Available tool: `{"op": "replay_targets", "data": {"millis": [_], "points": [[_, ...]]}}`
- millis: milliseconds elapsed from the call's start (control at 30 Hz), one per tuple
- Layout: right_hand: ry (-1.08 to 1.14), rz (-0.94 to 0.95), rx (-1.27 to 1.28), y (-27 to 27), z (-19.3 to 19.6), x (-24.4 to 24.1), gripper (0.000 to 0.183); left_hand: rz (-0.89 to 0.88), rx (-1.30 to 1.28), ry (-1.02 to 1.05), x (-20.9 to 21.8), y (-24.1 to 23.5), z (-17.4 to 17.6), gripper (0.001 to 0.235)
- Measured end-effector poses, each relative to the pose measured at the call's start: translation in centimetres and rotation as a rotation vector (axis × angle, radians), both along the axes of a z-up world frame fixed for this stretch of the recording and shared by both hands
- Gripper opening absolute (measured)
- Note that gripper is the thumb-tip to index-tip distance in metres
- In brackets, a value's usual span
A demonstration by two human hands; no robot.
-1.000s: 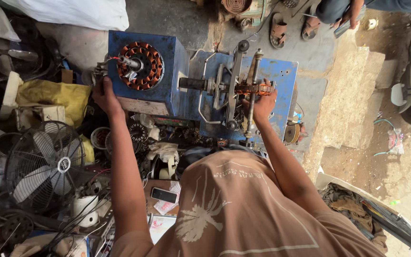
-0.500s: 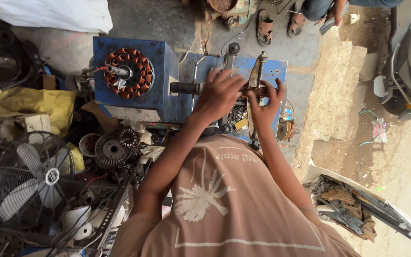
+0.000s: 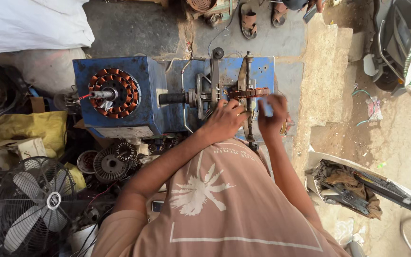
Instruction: The person winds copper wire around the poles of a motor stator by hand while using a mechanical winding machine, occasionally pulling and positioning the wire segments.
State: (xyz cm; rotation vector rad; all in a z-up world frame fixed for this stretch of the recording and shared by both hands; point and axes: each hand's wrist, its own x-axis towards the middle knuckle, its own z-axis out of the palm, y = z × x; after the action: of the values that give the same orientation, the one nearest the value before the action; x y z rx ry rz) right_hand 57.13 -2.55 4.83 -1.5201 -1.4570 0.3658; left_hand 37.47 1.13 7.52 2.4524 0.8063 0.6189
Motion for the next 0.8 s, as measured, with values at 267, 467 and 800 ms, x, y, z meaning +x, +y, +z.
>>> {"op": "replay_targets", "data": {"millis": [267, 467, 800], "points": [[-0.193, 0.103, -0.121, -0.3, 3.7, -0.6, 0.028, 0.087, 0.042, 0.026, -0.4, 3.5, 1.1, 0.01], [-0.146, 0.092, -0.188, -1.1, 3.6, -2.9, 0.044, 0.167, 0.009, -0.073, 0.9, 9.6, 1.5, 0.014], [-0.256, 0.091, -0.15, -1.6, 3.6, -3.2, 0.048, 0.095, -0.107, 0.149, 1.7, 12.8, 0.2, 0.021]]}}
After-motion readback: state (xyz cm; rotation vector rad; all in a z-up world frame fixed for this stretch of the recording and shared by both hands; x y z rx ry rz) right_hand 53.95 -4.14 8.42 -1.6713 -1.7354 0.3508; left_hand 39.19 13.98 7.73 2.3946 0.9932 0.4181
